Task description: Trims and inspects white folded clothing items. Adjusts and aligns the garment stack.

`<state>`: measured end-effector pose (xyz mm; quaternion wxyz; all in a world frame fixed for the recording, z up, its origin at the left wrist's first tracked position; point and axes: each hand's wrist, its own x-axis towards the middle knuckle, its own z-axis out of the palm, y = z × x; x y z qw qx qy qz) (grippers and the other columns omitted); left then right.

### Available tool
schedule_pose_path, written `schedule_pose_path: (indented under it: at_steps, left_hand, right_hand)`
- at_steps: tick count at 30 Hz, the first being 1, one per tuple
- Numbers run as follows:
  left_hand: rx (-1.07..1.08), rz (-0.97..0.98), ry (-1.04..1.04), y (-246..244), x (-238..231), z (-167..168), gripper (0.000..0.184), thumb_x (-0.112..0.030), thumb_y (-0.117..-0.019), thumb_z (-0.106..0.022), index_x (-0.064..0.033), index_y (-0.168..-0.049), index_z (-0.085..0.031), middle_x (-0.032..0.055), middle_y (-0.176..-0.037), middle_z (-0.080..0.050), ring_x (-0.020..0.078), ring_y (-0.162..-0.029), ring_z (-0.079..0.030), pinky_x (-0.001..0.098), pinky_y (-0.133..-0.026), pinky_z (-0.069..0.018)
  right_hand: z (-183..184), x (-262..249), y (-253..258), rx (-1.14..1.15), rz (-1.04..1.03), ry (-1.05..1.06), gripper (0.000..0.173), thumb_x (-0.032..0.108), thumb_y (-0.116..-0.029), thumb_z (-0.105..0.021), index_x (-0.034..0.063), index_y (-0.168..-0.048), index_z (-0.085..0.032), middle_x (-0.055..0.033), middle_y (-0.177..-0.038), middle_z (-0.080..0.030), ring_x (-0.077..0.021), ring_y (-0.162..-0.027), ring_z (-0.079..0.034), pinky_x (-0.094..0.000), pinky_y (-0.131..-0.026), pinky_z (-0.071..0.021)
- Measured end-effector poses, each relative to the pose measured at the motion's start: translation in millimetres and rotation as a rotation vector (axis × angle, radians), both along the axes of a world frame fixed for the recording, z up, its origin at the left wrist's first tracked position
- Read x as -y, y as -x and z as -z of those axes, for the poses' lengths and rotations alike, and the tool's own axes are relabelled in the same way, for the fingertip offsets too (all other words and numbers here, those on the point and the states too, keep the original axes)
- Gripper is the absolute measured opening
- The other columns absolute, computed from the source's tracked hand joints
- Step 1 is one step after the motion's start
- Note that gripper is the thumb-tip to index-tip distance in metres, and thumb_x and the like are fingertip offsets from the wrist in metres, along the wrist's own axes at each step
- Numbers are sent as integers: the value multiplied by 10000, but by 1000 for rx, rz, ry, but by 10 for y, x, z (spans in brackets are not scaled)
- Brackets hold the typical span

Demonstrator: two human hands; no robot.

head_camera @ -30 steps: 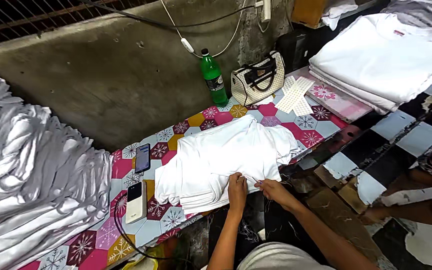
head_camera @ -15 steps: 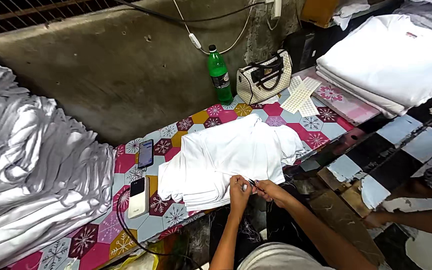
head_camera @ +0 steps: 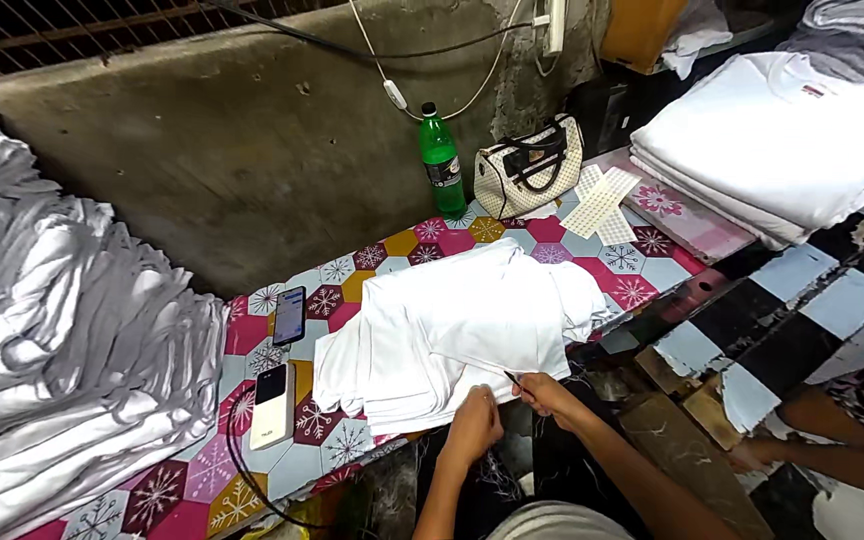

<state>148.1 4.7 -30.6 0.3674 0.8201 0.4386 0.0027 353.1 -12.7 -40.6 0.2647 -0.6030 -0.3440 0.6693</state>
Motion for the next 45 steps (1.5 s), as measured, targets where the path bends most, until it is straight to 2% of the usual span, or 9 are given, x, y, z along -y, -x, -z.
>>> schedule_pose_path:
  at_steps: [3,5,8,10,14,23,33,40,45]
  left_hand:
    - [-152,180,276,58,-24,-307,246,-185,-969,-676,35,-1072,-714,243,-1069,-699,409,-1045,-667,625,-933,-497]
    - [-65,5,113,-48,-97,-407,250,-175,-1000,-614,20,-1105,-729,230,-1135,-689,384,-1099,-664,573,-992,-501]
    - [127,-270,-210,-308,-279,-209,230,-112,-998,-603,41,-1110,-734,228,-1205,-670,358,-1123,-663,472,-1001,-530]
    - [185,-301,-326,-400,-361,25,194,-55,-978,-605,66,-1047,-740,235,-1182,-675,369,-1128,-659,465,-994,-534]
    - [327,-310,-505,-400,-379,291,102,5,-891,-650,75,-886,-724,226,-1034,-703,367,-982,-705,459,-890,-586]
    - [547,-412,-385,-283,-205,346,89,-4,-838,-698,85,-838,-691,247,-1115,-677,307,-947,-700,402,-848,-590]
    - [570,-516,-417,-307,-136,465,89,-10,-797,-725,72,-802,-690,233,-1054,-658,304,-964,-671,390,-858,-574]
    - [634,-646,-330,-219,-42,383,74,-23,-821,-703,50,-814,-716,191,-1022,-661,213,-892,-653,313,-787,-562]
    - [641,-639,-288,-218,-33,362,72,-28,-838,-695,40,-827,-716,178,-1022,-658,202,-911,-646,304,-811,-553]
  right_hand:
    - [-90,17,-75,-24,-19,4,370,281,-1132,-346,50,-1059,-625,76,-632,-423,-23,-470,-336,-192,-456,-299]
    - [-190,-3,-82,-39,-9,-28,373,274,-1133,-337,53,-1049,-625,81,-624,-429,-16,-465,-344,-183,-452,-305]
    - [-281,-42,-52,-33,6,-64,367,258,-1132,-345,44,-1035,-626,78,-612,-434,-19,-461,-343,-187,-451,-300]
    - [-297,-63,-29,-37,15,-58,362,264,-1131,-354,46,-1028,-623,77,-607,-431,-20,-455,-336,-187,-447,-293]
    - [-256,-66,-14,-57,35,-17,373,268,-1135,-332,54,-1033,-620,78,-606,-431,-19,-453,-340,-186,-445,-298]
    - [-168,-122,102,-44,-36,41,415,322,-1136,-320,77,-978,-615,78,-603,-439,-21,-439,-327,-189,-427,-280]
    - [-60,-156,152,25,-18,31,350,269,-1131,-368,61,-995,-614,75,-595,-427,-23,-441,-327,-192,-436,-284]
    - [-125,-131,97,-44,-101,57,396,308,-1135,-328,77,-984,-612,86,-595,-419,-18,-450,-336,-188,-443,-296]
    - [-94,-200,170,-40,-113,56,385,317,-1131,-338,86,-986,-610,79,-605,-432,-24,-446,-339,-192,-436,-293]
